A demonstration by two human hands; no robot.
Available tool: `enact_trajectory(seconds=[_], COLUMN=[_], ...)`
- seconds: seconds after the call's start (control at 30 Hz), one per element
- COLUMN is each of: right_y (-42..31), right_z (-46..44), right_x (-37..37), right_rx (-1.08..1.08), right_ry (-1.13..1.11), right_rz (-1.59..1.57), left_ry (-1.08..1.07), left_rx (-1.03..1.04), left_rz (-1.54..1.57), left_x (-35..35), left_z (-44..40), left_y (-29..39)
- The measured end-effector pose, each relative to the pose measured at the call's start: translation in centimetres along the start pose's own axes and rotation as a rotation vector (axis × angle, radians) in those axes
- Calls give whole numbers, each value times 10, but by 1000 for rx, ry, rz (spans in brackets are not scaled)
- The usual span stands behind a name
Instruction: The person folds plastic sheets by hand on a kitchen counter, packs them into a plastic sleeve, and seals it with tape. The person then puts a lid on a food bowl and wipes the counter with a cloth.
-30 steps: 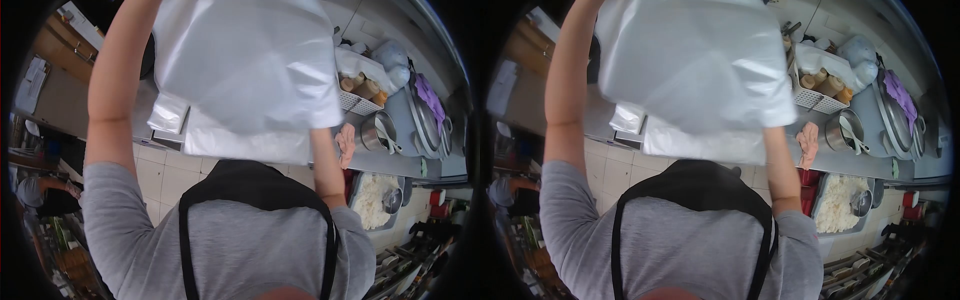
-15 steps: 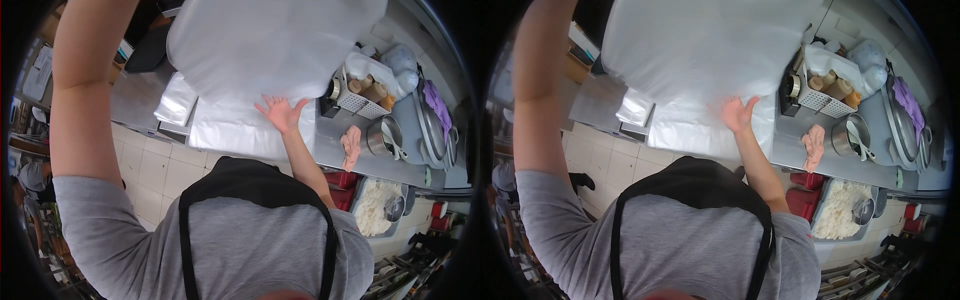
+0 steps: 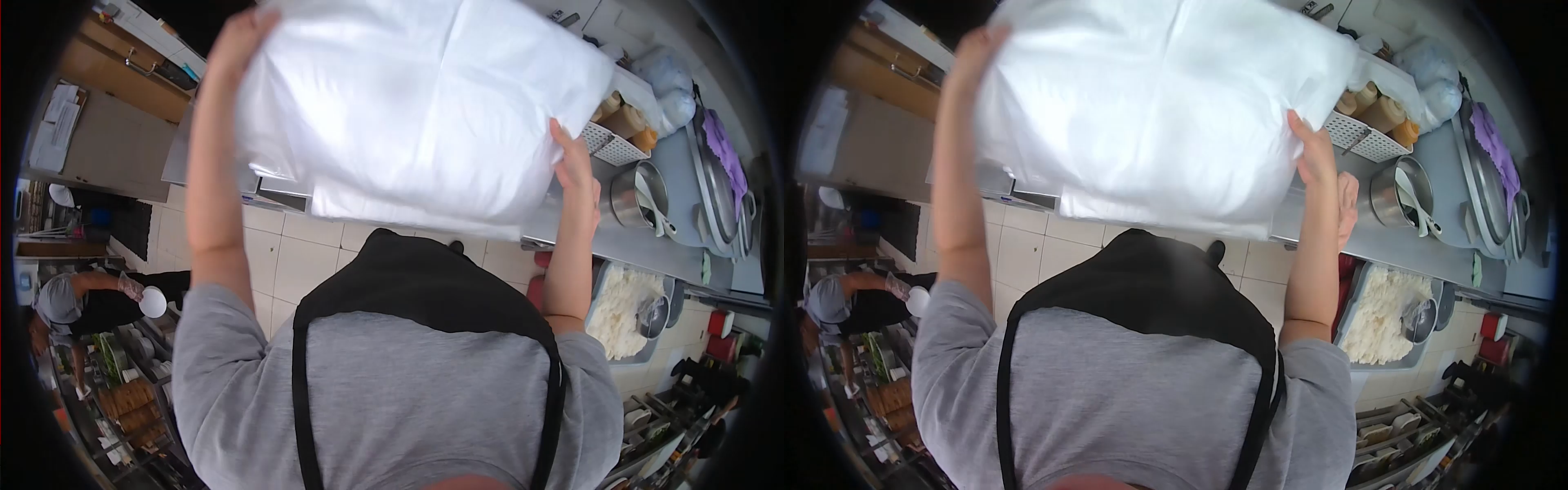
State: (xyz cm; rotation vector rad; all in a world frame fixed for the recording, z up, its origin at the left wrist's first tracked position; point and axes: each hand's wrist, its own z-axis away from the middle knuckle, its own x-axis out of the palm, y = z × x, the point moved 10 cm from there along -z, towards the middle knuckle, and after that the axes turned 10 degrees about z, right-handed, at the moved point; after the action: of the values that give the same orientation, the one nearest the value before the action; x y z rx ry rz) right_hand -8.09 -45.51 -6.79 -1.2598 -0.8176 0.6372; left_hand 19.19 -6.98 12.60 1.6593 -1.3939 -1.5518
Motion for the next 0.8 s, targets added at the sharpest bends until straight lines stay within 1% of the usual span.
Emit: enact_trajectory(seconds=[0.03,0.07,0.1,0.13,0.17,0.23,0.27,0.3,0.33,0.37,0.43,0.47,0.53,0.57,0.63,0.67,0.73,0.8], right_y=[11,37,58,70,91,155,167,171,177,187,193,196,190,189,177,177,165,163], right_z=[-4,-12,-16,-15,-24,-47,-50,-54,-59,-64,-71,-70,-65,-61,-53,-50,-40,-37], right_x=[-11,-23,-34,-26,-33,-43,-45,-54,-62,-64,-78,-81,-78,-77,-76,-74,-73,-72], right_rx=[5,63,124,162,173,238,245,224,202,206,113,119,131,135,61,65,15,32], right_ry=[11,35,60,-28,-13,-77,-68,-3,59,60,210,209,161,161,227,226,301,317], right_rz=[3,132,262,296,298,418,418,640,864,867,781,781,960,959,1052,1050,1078,1079], left_ry=[-68,-74,-85,-107,-129,-164,-175,-162,-147,-149,-162,-164,-109,-111,-41,-42,10,12], left_rx=[-29,-132,-241,-286,-333,-439,-443,-450,-458,-463,-460,-465,-472,-474,-364,-366,-235,-254], left_rz=[138,136,237,223,207,427,427,379,331,333,329,327,242,240,-80,-83,-195,-187], left_x=[10,29,51,71,88,121,128,130,129,131,131,130,122,122,108,108,102,103], left_z=[-23,-6,14,23,32,58,61,60,61,61,65,69,71,74,74,76,84,85], left_y=[-89,-128,-165,-214,-259,-302,-324,-347,-351,-353,-335,-332,-341,-346,-354,-362,-337,-327])
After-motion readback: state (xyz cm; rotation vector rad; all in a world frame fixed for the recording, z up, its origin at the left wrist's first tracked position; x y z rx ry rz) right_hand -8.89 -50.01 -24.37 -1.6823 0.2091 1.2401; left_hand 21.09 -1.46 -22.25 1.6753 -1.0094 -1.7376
